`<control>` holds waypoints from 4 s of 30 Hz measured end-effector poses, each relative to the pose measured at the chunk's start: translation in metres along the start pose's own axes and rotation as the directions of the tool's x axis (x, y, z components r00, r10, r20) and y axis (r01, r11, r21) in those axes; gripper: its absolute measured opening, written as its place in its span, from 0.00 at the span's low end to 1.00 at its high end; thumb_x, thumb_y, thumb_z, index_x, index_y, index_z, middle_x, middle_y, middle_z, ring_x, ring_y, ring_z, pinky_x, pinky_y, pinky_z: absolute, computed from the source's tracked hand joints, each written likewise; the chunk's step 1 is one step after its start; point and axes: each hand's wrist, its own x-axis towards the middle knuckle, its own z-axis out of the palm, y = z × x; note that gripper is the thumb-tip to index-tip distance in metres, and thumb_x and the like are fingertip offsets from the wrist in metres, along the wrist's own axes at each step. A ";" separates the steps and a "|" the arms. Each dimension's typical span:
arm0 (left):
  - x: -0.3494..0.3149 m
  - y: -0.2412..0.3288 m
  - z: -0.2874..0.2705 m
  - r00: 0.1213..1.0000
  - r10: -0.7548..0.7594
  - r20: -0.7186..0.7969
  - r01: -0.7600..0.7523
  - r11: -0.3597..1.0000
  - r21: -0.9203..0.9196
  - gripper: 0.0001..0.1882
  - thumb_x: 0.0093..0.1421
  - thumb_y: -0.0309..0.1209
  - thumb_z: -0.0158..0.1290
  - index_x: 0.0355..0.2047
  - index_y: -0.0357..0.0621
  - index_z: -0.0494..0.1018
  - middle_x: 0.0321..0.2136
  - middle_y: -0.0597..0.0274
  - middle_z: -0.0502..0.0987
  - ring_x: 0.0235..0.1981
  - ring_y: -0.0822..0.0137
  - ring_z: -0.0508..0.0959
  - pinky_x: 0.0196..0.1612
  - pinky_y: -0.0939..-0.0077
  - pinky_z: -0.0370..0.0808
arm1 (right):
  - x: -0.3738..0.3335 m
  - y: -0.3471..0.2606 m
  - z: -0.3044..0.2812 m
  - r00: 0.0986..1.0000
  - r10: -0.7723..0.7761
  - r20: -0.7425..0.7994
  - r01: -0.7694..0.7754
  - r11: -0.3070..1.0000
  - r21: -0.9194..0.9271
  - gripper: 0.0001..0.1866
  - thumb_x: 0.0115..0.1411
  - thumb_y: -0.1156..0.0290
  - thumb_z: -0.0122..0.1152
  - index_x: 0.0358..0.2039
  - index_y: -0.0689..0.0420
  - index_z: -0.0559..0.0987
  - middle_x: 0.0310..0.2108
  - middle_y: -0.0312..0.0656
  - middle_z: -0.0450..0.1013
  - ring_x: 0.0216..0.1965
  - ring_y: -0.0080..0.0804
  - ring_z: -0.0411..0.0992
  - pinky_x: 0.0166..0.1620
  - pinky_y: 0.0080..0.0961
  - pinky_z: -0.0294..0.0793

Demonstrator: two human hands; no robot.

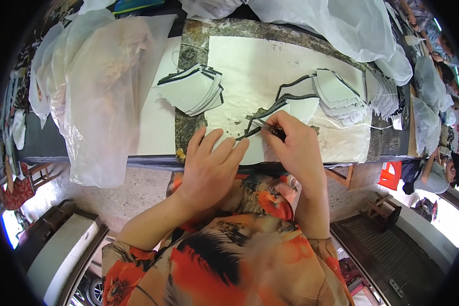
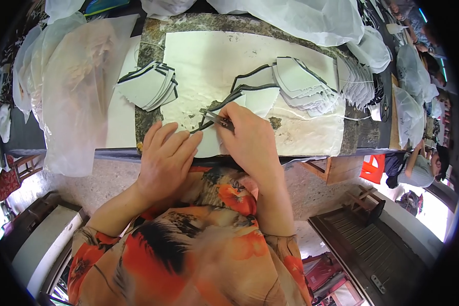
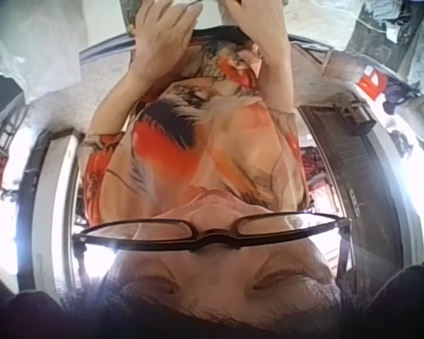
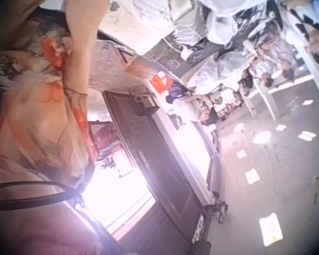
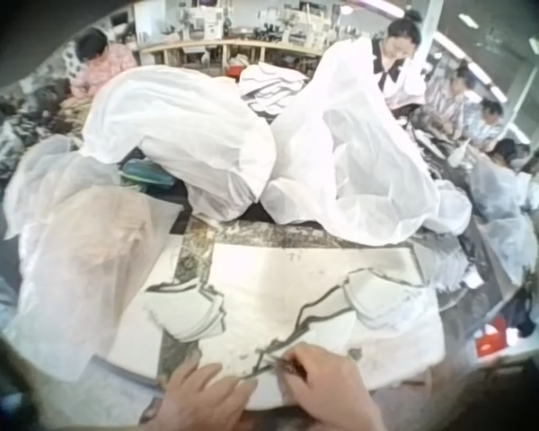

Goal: Trimming excess fabric from shoe components using thread snips.

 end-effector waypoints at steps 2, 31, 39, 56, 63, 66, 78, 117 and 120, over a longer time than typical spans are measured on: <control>0.002 0.001 -0.002 1.000 0.004 0.031 -0.004 1.000 0.009 0.21 0.57 0.29 0.59 0.52 0.47 0.78 0.42 0.61 0.77 0.52 0.54 0.73 0.63 0.48 0.65 | 0.000 0.000 0.000 0.999 0.046 0.003 -0.046 0.999 0.029 0.09 0.60 0.67 0.63 0.37 0.58 0.76 0.32 0.50 0.78 0.35 0.53 0.77 0.38 0.43 0.75; -0.008 -0.014 0.016 1.000 -0.006 0.000 0.006 1.000 -0.022 0.28 0.59 0.43 0.62 0.56 0.44 0.74 0.55 0.58 0.73 0.62 0.52 0.67 0.71 0.42 0.50 | -0.014 0.013 -0.022 0.946 0.271 0.176 -0.316 0.889 0.332 0.19 0.55 0.61 0.69 0.42 0.60 0.79 0.20 0.39 0.68 0.23 0.25 0.66 0.33 0.27 0.70; -0.017 -0.023 0.022 0.984 0.168 -0.053 -0.167 0.985 0.032 0.29 0.58 0.43 0.63 0.56 0.42 0.75 0.49 0.58 0.77 0.57 0.52 0.72 0.70 0.40 0.52 | -0.035 0.015 -0.014 0.961 0.256 0.109 -0.278 0.904 0.325 0.13 0.56 0.69 0.69 0.39 0.61 0.80 0.20 0.29 0.63 0.25 0.15 0.61 0.30 0.19 0.64; 0.041 -0.010 -0.032 0.645 -0.034 0.764 0.764 0.044 -0.643 0.13 0.68 0.33 0.59 0.47 0.36 0.79 0.34 0.68 0.82 0.31 0.81 0.78 0.34 0.84 0.76 | -0.045 0.034 -0.038 0.924 -0.381 0.006 0.339 0.828 0.446 0.13 0.59 0.78 0.64 0.45 0.55 0.83 0.55 0.44 0.71 0.43 0.29 0.75 0.46 0.26 0.75; 0.040 -0.016 -0.035 0.636 -0.097 0.766 0.761 -0.086 -0.643 0.12 0.67 0.31 0.59 0.48 0.39 0.79 0.34 0.69 0.81 0.30 0.81 0.78 0.33 0.85 0.75 | -0.049 0.014 -0.032 0.979 -0.201 0.012 0.199 0.975 0.100 0.12 0.63 0.70 0.63 0.47 0.52 0.83 0.51 0.44 0.75 0.42 0.42 0.78 0.46 0.33 0.78; 0.040 -0.013 -0.034 0.644 -0.094 0.759 0.757 -0.067 -0.650 0.13 0.68 0.31 0.59 0.50 0.41 0.78 0.34 0.69 0.81 0.31 0.81 0.78 0.33 0.84 0.76 | -0.045 0.010 -0.030 0.987 -0.156 0.039 0.149 0.978 0.148 0.12 0.65 0.68 0.62 0.48 0.53 0.82 0.44 0.43 0.78 0.40 0.43 0.78 0.44 0.34 0.78; 0.037 -0.007 -0.027 0.673 -0.119 0.730 0.692 -0.247 -0.678 0.14 0.69 0.29 0.57 0.53 0.41 0.75 0.35 0.66 0.82 0.32 0.78 0.80 0.34 0.83 0.78 | -0.038 0.006 -0.027 0.987 -0.059 0.148 0.000 0.928 0.372 0.13 0.67 0.62 0.60 0.44 0.59 0.81 0.37 0.47 0.78 0.39 0.47 0.77 0.44 0.33 0.75; 0.040 0.003 -0.023 0.725 -0.128 0.677 0.654 -0.183 -0.734 0.10 0.68 0.25 0.56 0.49 0.36 0.76 0.40 0.62 0.83 0.38 0.77 0.80 0.42 0.82 0.77 | -0.034 0.027 -0.013 0.849 -0.061 0.525 -0.482 0.317 0.817 0.13 0.69 0.60 0.62 0.39 0.58 0.79 0.29 0.29 0.72 0.28 0.13 0.65 0.29 0.11 0.59; 0.039 0.001 -0.019 0.715 -0.125 0.688 0.671 -0.155 -0.725 0.10 0.69 0.25 0.56 0.48 0.36 0.76 0.40 0.63 0.82 0.39 0.77 0.80 0.42 0.82 0.77 | -0.036 0.029 -0.013 0.834 -0.003 0.552 -0.531 0.265 0.805 0.12 0.69 0.62 0.62 0.39 0.59 0.79 0.29 0.31 0.73 0.29 0.14 0.66 0.28 0.11 0.60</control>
